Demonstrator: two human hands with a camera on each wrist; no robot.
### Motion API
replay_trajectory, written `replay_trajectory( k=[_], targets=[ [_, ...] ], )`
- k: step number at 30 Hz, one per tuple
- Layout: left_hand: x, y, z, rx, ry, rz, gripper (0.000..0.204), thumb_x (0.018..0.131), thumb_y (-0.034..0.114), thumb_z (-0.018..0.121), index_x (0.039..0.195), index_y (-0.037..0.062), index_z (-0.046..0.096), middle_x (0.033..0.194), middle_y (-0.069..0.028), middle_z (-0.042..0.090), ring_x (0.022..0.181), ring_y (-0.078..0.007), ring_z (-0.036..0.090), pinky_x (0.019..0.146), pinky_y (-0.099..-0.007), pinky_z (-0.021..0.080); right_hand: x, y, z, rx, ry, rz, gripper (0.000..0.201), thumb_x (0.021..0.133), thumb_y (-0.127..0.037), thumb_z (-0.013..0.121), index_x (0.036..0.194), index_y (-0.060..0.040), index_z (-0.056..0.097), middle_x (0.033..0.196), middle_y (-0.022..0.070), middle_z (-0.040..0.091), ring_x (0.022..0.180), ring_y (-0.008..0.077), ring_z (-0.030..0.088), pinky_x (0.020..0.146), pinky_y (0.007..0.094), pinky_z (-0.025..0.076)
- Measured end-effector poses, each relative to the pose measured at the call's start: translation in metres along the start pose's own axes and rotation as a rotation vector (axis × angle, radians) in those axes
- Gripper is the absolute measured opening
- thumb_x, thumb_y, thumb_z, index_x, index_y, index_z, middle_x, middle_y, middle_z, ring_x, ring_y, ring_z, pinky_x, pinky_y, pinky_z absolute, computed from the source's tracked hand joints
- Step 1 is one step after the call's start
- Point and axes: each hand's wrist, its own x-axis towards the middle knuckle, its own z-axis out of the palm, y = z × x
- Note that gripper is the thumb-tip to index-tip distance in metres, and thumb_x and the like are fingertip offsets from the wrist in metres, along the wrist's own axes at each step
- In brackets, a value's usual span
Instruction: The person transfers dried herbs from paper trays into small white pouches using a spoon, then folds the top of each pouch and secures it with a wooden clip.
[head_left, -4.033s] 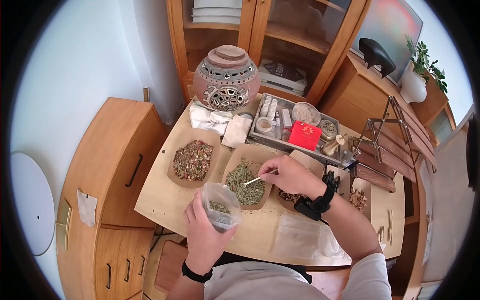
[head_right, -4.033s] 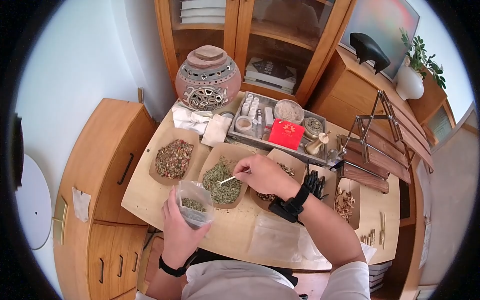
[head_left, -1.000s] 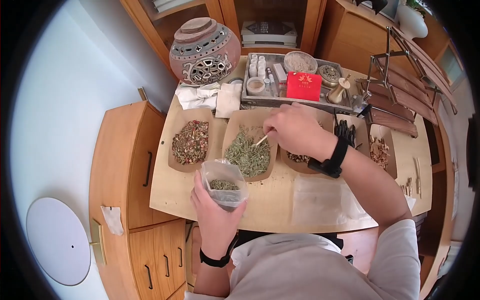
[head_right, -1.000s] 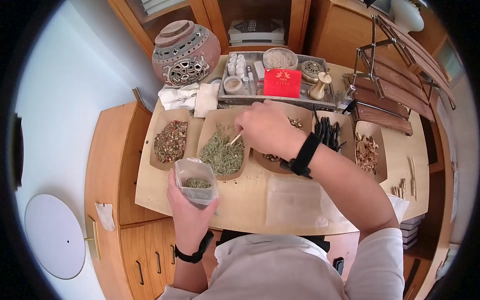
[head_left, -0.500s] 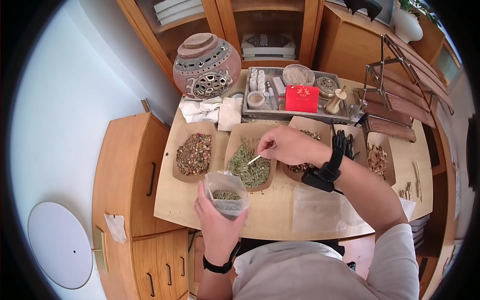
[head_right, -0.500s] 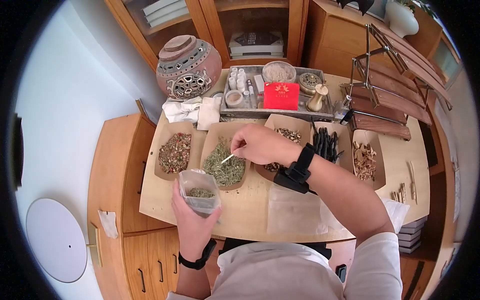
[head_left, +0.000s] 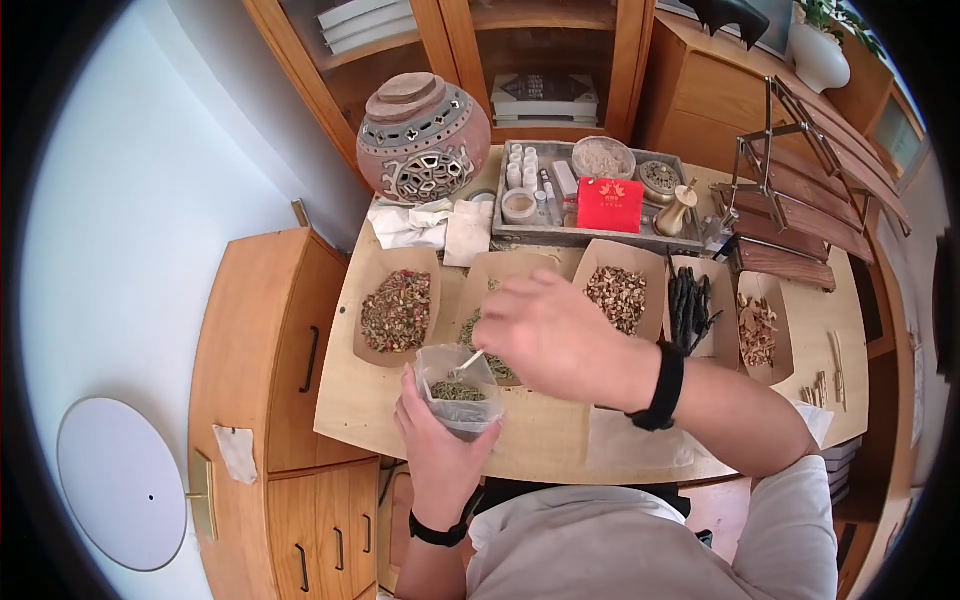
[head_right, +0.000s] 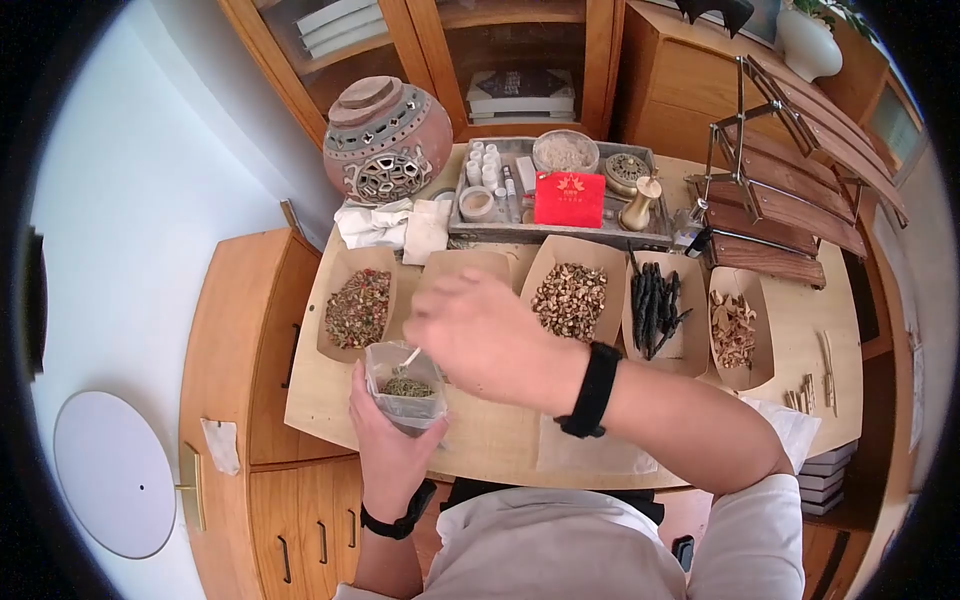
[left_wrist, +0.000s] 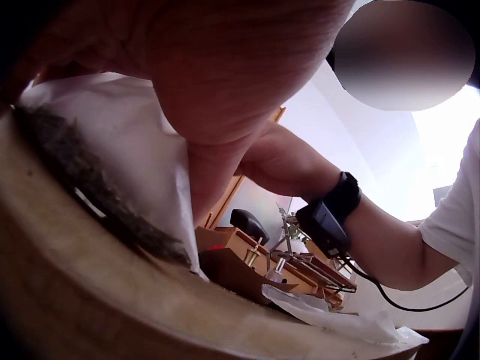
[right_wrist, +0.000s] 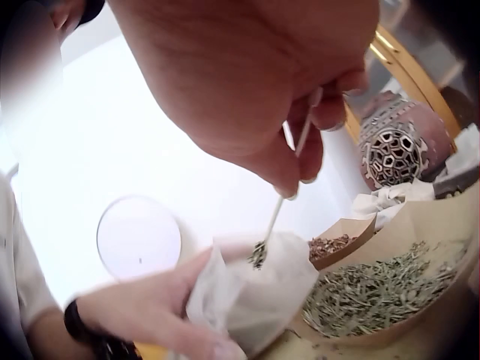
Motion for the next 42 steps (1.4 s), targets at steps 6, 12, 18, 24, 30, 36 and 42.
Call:
replay_trajectory(
  k=[6,12,18,24,30,36,42],
  targets=[
    [-0.003,-0.007,-0.013,-0.180,-0.013,-0.049,0.125,0.074,0.019,0.098,0.167,-0.0038,0.019,0.153,-0.0302,0.043,0.143,-0.0446,0.044,0.120,-0.0538,0.040,-0.010,-0.009,-0.012,-0.229,0.143,-0.171,0.025,0.075,-0.012,0.079,0.099,-0.0166,0.077,0.098,-0.0020,0.065,0.095,0.0213,0.061,0.086,0.0368,0.045],
    [0.022,0.015,-0.054,-0.322,0.030,0.017,0.123,0.074,0.012,0.097,0.168,-0.0032,0.018,0.156,-0.0259,0.041,0.147,-0.0363,0.046,0.119,-0.0489,0.046,-0.028,0.007,-0.051,-0.022,0.326,0.095,0.013,0.087,-0.007,0.080,0.097,-0.0140,0.075,0.095,0.0014,0.067,0.094,0.0261,0.063,0.086,0.0398,0.044],
    [0.098,0.031,-0.055,-0.442,0.113,0.321,0.116,0.076,0.004,0.094,0.168,0.0050,0.023,0.154,-0.0191,0.044,0.143,-0.0300,0.050,0.113,-0.0443,0.053,-0.045,0.017,-0.063,-0.015,0.436,0.279,0.007,0.092,-0.008,0.079,0.097,-0.0115,0.076,0.091,0.0039,0.067,0.091,0.0295,0.064,0.084,0.0427,0.046],
    [0.126,0.029,-0.026,-0.626,0.098,0.291,0.114,0.076,0.005,0.094,0.168,0.0061,0.026,0.156,-0.0172,0.044,0.145,-0.0292,0.048,0.115,-0.0443,0.050,-0.062,0.027,-0.052,-0.238,0.382,0.250,0.010,0.086,-0.012,0.083,0.094,-0.0133,0.077,0.091,0.0023,0.067,0.091,0.0255,0.065,0.084,0.0403,0.049],
    [0.138,0.022,-0.004,-0.677,0.175,0.463,0.113,0.078,0.003,0.091,0.169,0.0059,0.024,0.159,-0.0182,0.042,0.149,-0.0304,0.044,0.123,-0.0468,0.042,-0.077,0.041,-0.045,-0.351,0.328,0.248,0.011,0.082,-0.010,0.076,0.093,-0.0119,0.075,0.092,0.0042,0.065,0.090,0.0258,0.068,0.082,0.0405,0.056],
    [0.134,0.030,-0.010,-0.715,0.151,0.382,0.111,0.082,0.003,0.089,0.171,0.0076,0.023,0.164,-0.0204,0.039,0.154,-0.0312,0.039,0.122,-0.0461,0.043,-0.083,-0.024,-0.051,-0.342,0.166,0.299,0.009,0.085,-0.008,0.080,0.093,-0.0114,0.076,0.090,0.0024,0.065,0.085,0.0236,0.068,0.077,0.0395,0.053],
    [0.124,0.045,-0.029,-0.603,0.136,0.376,0.110,0.081,0.006,0.090,0.171,0.0073,0.025,0.162,-0.0209,0.042,0.151,-0.0313,0.043,0.121,-0.0471,0.044,-0.052,0.026,-0.037,-0.500,0.226,0.294,0.009,0.080,-0.006,0.075,0.088,-0.0104,0.073,0.090,0.0054,0.065,0.086,0.0258,0.070,0.079,0.0394,0.055]
  ],
)
